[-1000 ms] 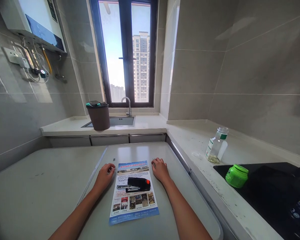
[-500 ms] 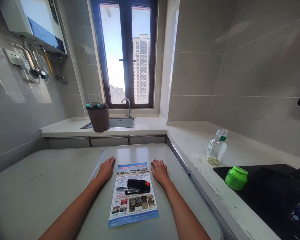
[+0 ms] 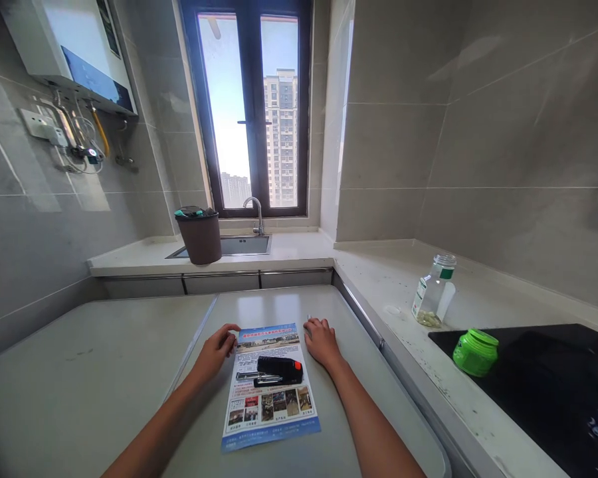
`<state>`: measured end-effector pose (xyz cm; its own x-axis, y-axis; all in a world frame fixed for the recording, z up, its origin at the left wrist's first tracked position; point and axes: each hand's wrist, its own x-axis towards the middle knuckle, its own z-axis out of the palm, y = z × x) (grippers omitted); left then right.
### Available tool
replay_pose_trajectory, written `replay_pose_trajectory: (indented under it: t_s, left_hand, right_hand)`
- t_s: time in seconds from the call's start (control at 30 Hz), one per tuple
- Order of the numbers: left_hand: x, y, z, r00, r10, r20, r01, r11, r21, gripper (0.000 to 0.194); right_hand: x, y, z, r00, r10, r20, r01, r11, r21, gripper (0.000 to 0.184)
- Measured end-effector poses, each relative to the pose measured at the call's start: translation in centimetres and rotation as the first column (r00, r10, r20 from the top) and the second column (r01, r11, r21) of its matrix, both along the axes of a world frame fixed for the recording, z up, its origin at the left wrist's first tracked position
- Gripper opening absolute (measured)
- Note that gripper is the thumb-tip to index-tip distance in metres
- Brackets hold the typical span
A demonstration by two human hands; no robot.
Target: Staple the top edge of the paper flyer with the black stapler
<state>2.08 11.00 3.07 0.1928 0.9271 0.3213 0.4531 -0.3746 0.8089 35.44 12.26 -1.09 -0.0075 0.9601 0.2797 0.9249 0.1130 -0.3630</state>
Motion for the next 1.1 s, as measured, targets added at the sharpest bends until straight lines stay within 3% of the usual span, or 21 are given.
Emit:
replay_pose_trajectory:
  t_s: [0.07,0.17,0.37,0.5,0.63,0.87,1.1]
  left_hand:
    - [0.1,-0.4,-0.4,0.990,0.007,0.140,-0.004,1.000,-0.019,0.033]
    - [0.2,-1.0,-0.9,0.984,0.066,0.163,-0.066,0.998,-0.004,0.036]
    - [0.3,-2.5,0.3,0.997,-0.049,0.065,0.048,0.999,0.009,0.038]
    - [0.2,-3.4,1.1,0.990,-0.130,-0.059,0.131,0.991,0.008,0.023]
    - [0.5,-3.7,0.9,0.966,-0.226,-0.127,0.227,0.974,-0.010,0.016]
    - [1.3,-3.9,-0.6,0.926,-0.277,-0.257,0.269,0.961,-0.064,0.016]
    - [1.2,-4.2,-0.4,0.946,-0.202,-0.254,0.190,0.979,-0.073,0.014]
  right_hand:
    - [0.0,-0.1,0.0,1.000,0.002,-0.003,-0.002,1.000,-0.002,0.034]
    - [0.0,-0.1,0.1,1.000,0.007,-0.006,-0.007,1.000,0.001,0.034]
    - [0.1,0.0,0.0,1.000,0.004,-0.003,-0.004,1.000,-0.003,0.035]
    - [0.2,0.0,-0.1,1.000,0.004,-0.007,-0.004,1.000,-0.007,0.034]
    - [0.2,0.0,-0.1,1.000,0.005,-0.014,-0.005,1.000,-0.004,0.034]
    - [0.2,0.1,-0.2,1.000,0.000,-0.023,0.000,1.000,0.008,0.033]
    - [0.2,0.1,-0.3,1.000,0.008,-0.026,-0.008,1.000,0.007,0.034]
